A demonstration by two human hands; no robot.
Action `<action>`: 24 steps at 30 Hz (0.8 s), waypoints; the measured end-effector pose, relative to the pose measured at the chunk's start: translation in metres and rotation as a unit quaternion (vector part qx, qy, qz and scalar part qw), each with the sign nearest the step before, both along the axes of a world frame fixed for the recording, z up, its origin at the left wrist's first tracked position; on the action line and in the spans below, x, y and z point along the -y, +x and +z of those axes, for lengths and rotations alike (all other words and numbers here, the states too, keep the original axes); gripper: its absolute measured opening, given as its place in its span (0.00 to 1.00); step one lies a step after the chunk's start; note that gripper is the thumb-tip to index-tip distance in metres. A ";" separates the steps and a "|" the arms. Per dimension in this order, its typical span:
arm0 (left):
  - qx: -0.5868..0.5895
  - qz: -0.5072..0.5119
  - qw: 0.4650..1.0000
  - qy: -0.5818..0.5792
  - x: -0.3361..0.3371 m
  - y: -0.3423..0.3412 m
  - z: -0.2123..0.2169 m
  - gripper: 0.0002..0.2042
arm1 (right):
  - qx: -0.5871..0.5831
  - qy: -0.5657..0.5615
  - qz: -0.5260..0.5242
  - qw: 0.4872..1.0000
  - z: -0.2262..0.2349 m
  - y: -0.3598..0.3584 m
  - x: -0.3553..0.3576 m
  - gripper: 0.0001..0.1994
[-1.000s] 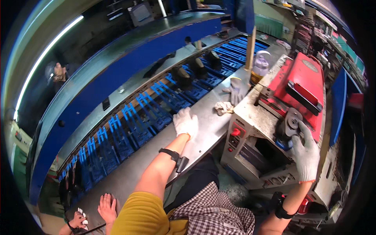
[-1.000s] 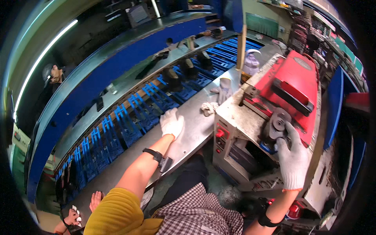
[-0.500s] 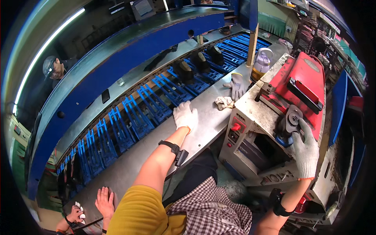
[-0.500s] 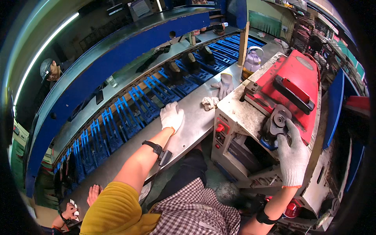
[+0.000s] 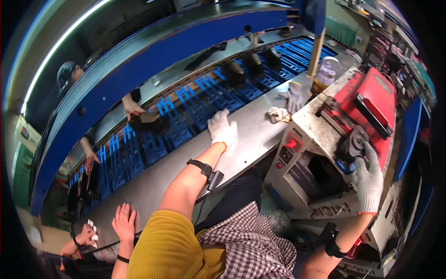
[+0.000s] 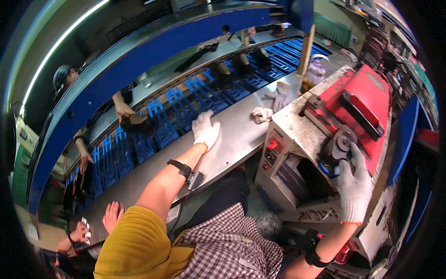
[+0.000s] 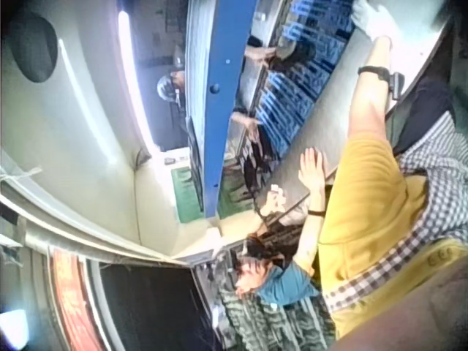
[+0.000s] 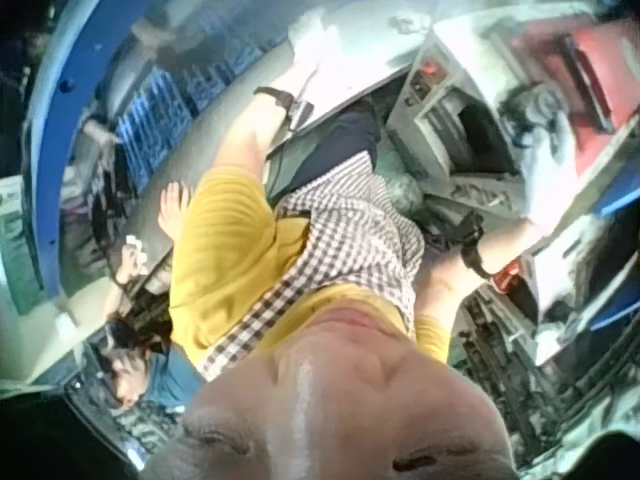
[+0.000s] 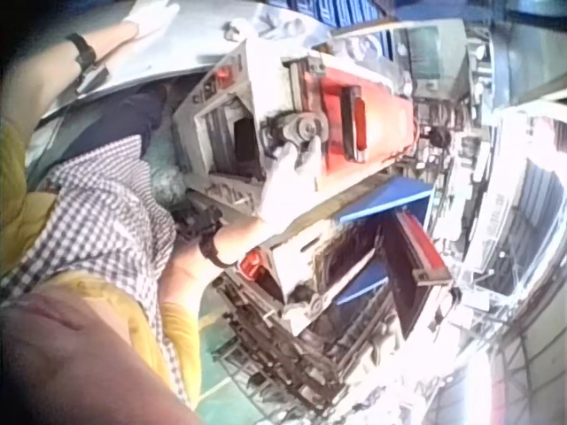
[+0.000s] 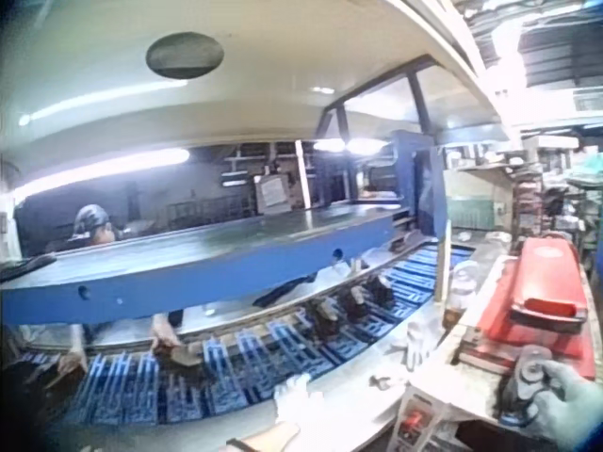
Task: Using specialized machinery to press and shape shoe components on a manufacturing line.
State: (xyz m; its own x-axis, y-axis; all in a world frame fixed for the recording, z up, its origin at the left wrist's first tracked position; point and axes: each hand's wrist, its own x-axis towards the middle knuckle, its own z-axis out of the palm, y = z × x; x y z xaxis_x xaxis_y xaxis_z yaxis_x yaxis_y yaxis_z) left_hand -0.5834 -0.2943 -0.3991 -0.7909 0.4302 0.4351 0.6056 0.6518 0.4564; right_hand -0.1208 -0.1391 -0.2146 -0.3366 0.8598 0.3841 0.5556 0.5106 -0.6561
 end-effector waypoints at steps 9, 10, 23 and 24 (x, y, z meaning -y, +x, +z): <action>0.167 0.398 0.786 0.443 0.183 -0.142 0.064 0.39 | 0.006 -0.042 0.025 0.999 0.005 0.001 -0.002 0.25; 0.229 0.485 0.709 0.459 0.196 -0.164 0.064 0.41 | 0.007 -0.057 0.015 0.998 0.006 -0.001 -0.001 0.26; 0.161 -0.019 0.987 -0.022 0.258 -0.271 0.011 0.27 | 0.127 0.062 -0.092 0.986 0.023 0.002 0.017 0.24; 0.135 -0.022 0.988 -0.066 0.255 -0.290 0.008 0.29 | 0.087 0.041 -0.089 0.991 0.022 0.001 0.018 0.24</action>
